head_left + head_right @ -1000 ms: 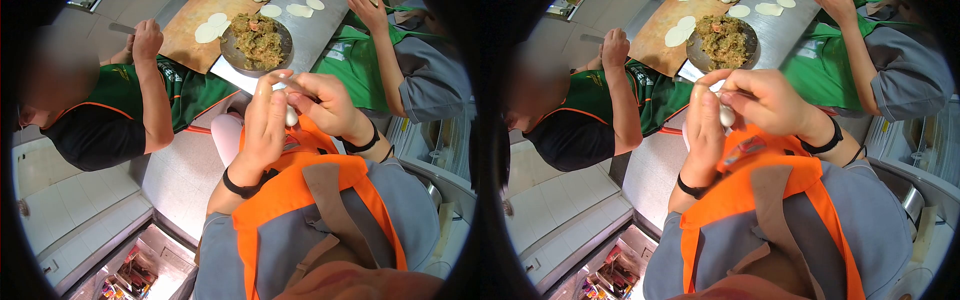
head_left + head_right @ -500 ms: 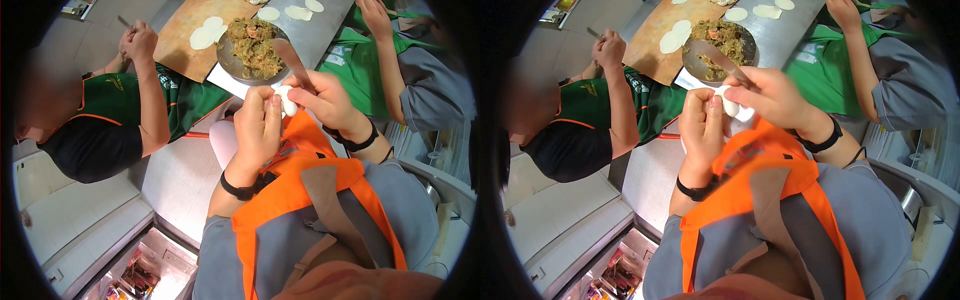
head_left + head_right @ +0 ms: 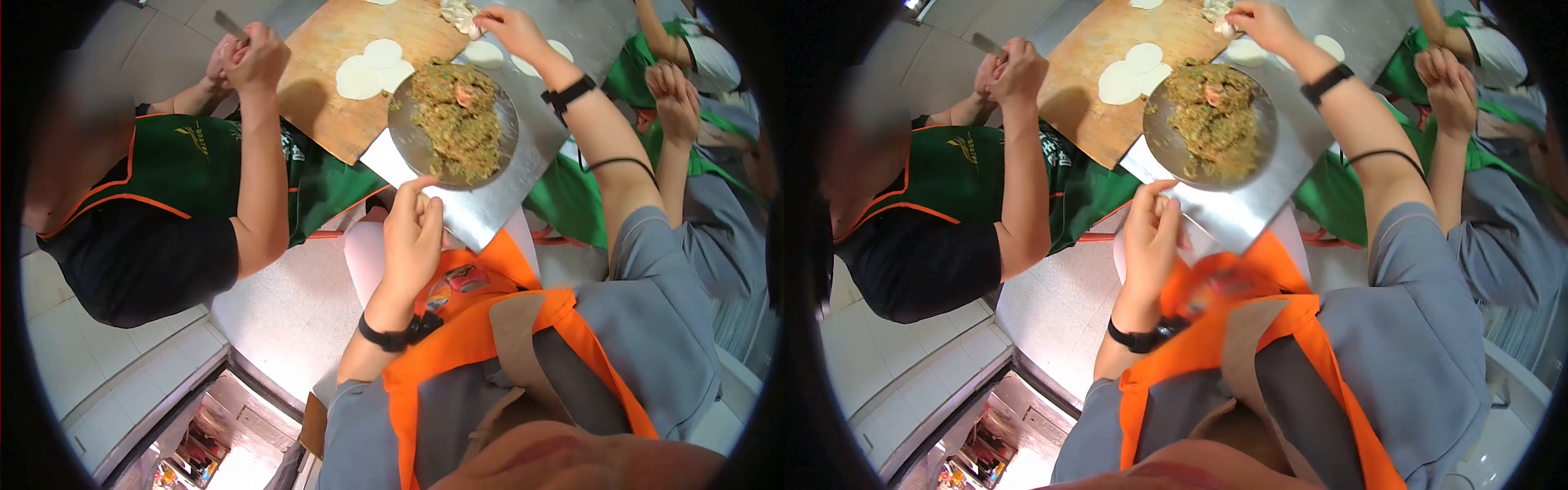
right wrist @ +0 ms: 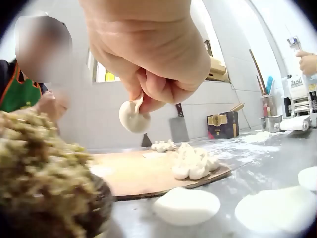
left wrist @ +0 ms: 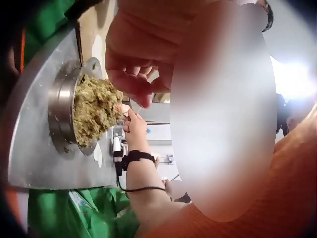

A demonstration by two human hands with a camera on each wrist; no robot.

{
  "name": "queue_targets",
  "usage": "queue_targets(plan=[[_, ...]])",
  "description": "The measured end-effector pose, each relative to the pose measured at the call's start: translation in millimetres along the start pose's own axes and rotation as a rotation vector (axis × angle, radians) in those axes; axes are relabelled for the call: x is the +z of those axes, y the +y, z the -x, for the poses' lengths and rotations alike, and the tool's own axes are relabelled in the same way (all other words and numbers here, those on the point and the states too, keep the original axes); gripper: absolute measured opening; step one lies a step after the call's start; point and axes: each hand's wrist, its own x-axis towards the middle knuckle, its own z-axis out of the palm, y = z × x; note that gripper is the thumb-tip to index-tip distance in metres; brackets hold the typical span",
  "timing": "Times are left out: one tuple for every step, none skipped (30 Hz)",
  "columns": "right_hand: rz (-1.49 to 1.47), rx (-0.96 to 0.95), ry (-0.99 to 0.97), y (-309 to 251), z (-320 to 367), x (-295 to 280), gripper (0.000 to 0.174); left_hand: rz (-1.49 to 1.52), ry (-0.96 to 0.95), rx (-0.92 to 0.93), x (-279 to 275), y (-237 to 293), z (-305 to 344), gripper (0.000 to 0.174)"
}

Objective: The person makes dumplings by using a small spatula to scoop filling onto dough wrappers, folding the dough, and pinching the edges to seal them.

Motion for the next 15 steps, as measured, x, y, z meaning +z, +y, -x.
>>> queue_targets(plan=[[0.026,-0.002,0.029,11,-28,6,0.019,-0.007,0.010,-0.028,-7,-5,-1,0.020],[0.050,-0.004,0.056,18,-51,14,0.018,-0.003,0.034,-0.038,-13,-10,-2,0.018],[0.061,-0.002,0.062,19,-70,19,0.017,0.000,0.056,-0.052,-20,-15,-2,0.016],[0.071,-0.003,0.067,21,-91,25,0.016,0.004,0.079,-0.064,-25,-19,-5,0.015],[0.080,-0.003,0.071,24,-109,32,0.015,0.006,0.090,-0.109,-30,-22,-7,0.014],[0.093,0.001,0.065,18,-123,38,0.016,0.008,0.103,-0.154,-34,-25,-8,0.014],[0.131,0.040,0.050,14,-133,45,0.016,0.010,0.114,-0.198,-38,-27,-9,0.014],[0.170,0.079,0.037,10,-139,51,0.017,-0.035,0.132,-0.223,-40,-28,-10,0.014],[0.208,0.120,0.024,7,-145,58,0.017,-0.050,0.136,-0.233,-43,-30,-12,0.014],[0.259,0.093,-0.007,14,-151,66,0.017,-0.064,0.138,-0.244,-44,-34,-14,0.014],[0.312,0.067,-0.037,22,-154,72,0.017,-0.079,0.139,-0.257,-44,-39,-15,0.014],[0.365,0.041,-0.068,19,-155,74,0.018,-0.061,0.138,-0.261,-45,-43,-16,0.014],[0.368,0.032,-0.054,17,-155,75,0.017,-0.066,0.140,-0.251,-44,-44,-18,0.014],[0.374,0.032,-0.041,16,-149,71,0.016,-0.071,0.134,-0.245,-42,-44,-17,0.014],[0.383,0.040,-0.026,13,-138,65,0.016,-0.078,0.120,-0.241,-41,-44,-17,0.014]])
